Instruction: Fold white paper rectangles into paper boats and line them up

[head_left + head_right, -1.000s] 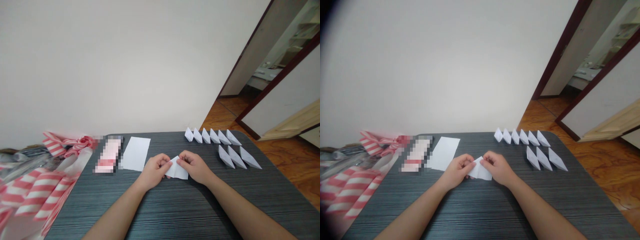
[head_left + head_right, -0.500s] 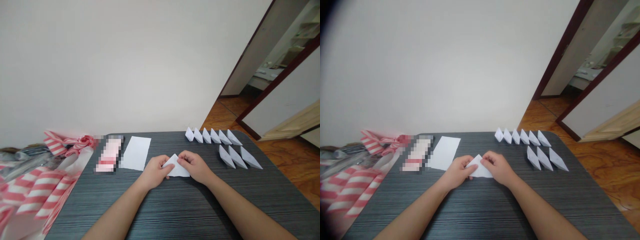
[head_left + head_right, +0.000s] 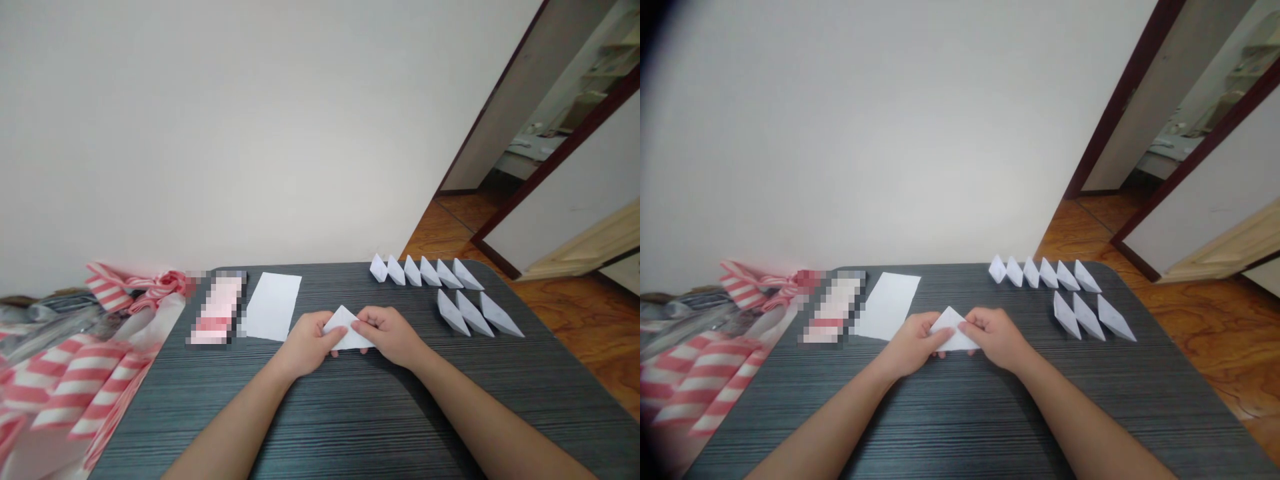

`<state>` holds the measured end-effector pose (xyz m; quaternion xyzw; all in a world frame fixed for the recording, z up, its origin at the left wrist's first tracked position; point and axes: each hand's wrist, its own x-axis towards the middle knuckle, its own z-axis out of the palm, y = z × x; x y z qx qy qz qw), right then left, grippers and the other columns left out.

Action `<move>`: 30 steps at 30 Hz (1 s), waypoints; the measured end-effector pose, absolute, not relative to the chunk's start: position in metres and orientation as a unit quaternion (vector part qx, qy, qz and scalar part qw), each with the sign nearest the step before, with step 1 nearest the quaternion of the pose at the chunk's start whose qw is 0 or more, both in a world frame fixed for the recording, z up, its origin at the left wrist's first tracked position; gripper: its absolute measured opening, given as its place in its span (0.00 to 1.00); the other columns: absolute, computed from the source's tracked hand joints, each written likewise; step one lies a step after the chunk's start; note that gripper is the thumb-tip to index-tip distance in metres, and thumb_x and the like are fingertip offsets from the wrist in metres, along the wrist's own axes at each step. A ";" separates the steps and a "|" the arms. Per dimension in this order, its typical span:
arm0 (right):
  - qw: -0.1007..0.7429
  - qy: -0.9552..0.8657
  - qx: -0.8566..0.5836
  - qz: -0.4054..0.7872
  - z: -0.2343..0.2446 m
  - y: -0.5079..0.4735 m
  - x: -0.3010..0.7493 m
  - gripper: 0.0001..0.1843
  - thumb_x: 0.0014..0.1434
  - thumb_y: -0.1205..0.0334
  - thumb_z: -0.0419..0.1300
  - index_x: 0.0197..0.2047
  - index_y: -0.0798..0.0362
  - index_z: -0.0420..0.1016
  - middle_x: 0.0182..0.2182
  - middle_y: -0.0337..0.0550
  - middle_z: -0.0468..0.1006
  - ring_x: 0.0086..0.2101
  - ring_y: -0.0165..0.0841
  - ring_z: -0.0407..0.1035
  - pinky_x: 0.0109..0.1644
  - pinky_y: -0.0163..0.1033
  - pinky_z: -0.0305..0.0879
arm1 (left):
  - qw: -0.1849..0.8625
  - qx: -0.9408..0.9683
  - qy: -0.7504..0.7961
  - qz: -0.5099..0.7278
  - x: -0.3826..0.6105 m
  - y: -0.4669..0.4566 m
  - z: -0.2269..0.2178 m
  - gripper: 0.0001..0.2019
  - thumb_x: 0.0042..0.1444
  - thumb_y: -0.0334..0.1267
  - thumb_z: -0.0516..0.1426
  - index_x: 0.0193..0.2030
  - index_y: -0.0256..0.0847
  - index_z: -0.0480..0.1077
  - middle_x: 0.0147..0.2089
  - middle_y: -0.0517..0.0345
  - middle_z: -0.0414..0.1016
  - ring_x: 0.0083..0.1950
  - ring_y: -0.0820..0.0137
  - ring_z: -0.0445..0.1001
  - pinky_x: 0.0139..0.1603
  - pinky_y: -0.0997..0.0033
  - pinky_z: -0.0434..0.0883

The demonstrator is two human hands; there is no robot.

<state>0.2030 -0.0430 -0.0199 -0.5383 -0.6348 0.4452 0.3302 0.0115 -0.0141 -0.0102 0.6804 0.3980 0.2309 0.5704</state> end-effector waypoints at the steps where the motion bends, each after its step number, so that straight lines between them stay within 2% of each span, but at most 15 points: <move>1: 0.330 -0.635 -0.538 0.446 -0.019 -0.043 0.203 0.14 0.59 0.55 0.54 0.29 0.55 0.71 0.18 0.38 0.75 0.20 0.29 0.68 0.24 0.31 0.59 | 0.571 0.680 0.397 0.231 0.011 -0.014 -0.010 0.14 0.56 0.45 0.52 0.31 0.35 0.69 0.23 0.59 0.70 0.24 0.73 0.68 0.24 0.77 0.61; 11: 0.320 -0.658 -0.524 0.435 -0.011 -0.044 0.206 0.17 0.62 0.58 0.50 0.27 0.55 0.72 0.18 0.37 0.75 0.21 0.28 0.68 0.28 0.31 0.61 | 0.584 0.669 0.396 0.233 0.010 -0.011 -0.012 0.16 0.56 0.48 0.52 0.31 0.35 0.70 0.21 0.58 0.70 0.22 0.73 0.68 0.23 0.77 0.61; 30: 0.340 -0.631 -0.542 0.440 -0.018 -0.040 0.211 0.17 0.62 0.58 0.50 0.26 0.55 0.70 0.17 0.36 0.73 0.18 0.26 0.63 0.25 0.30 0.56 | 0.593 0.649 0.393 0.270 0.008 -0.006 -0.019 0.18 0.60 0.48 0.46 0.31 0.36 0.67 0.18 0.59 0.69 0.19 0.74 0.65 0.21 0.77 0.62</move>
